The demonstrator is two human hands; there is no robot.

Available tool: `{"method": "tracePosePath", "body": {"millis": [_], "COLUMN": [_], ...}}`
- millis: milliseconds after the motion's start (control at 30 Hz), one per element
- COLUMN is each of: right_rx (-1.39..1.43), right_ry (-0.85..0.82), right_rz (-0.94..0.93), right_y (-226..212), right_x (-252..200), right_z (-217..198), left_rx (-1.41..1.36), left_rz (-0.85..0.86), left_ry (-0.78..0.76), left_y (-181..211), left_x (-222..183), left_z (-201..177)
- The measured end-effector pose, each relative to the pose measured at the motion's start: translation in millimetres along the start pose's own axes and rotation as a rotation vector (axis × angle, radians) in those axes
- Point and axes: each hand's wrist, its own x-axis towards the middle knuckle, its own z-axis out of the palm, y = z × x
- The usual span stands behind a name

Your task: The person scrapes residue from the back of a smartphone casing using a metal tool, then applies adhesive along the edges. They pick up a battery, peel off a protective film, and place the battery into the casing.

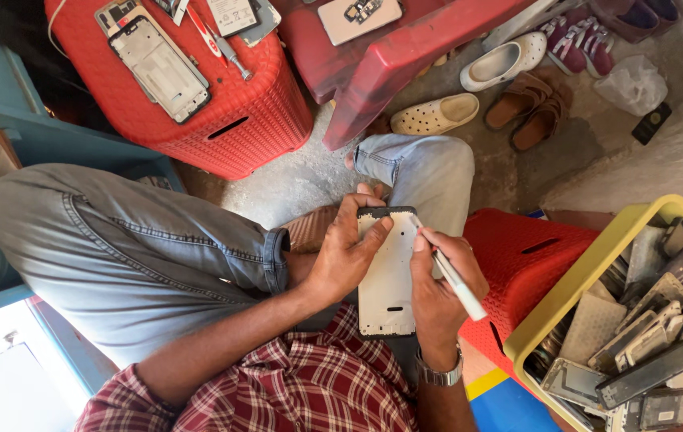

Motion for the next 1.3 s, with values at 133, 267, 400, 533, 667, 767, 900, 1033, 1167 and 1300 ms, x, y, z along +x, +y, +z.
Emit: {"method": "tracePosePath", "body": {"millis": [133,267,400,533,667,767,900,1033,1167,1300], "right_rx": [-0.102,-0.092,-0.149,-0.170,-0.188,-0.193,-0.188,-0.174,-0.163,-0.186], "right_ry": [-0.052,-0.080,-0.100,-0.099,-0.107,-0.110,-0.101,-0.080,-0.081,-0.084], "right_rz": [-0.065,-0.143,-0.156,-0.141,-0.157,-0.173,-0.146,-0.152,-0.153,-0.164], "right_y": [-10.2,-16.9,-17.2,-15.6,-13.6,-13.2,-12.8,-11.9,-13.6,-14.6], "right_x": [4.0,5.1,5.3,3.7,3.6,3.1,2.4,2.9,3.0,3.1], "right_z": [-3.0,-2.8,-2.7,-2.6,-1.7,-1.3,-1.0,-1.5,-1.7,-0.1], "left_rx": [0.010,0.027,0.030,0.030,0.050,0.047,0.065,0.059,0.036,0.024], "left_rz": [0.038,0.003,0.004,0.060,-0.115,0.047,0.047,0.007,0.052,0.022], "left_ry": [-0.011,-0.006,-0.011,-0.015,-0.030,-0.023,-0.020,-0.011,-0.009,-0.015], "left_y": [2.3,5.4,7.8,9.2,9.8,9.4,8.4,7.7,7.5,6.9], "left_x": [-1.4,-1.2,-1.2,-0.7,-1.1,-0.9,-0.5,-1.0,-0.2,0.0], "left_z": [-0.6,-1.1,-1.9,-2.1,-3.5,-2.6,-3.2,-2.9,-2.1,-3.0]}}
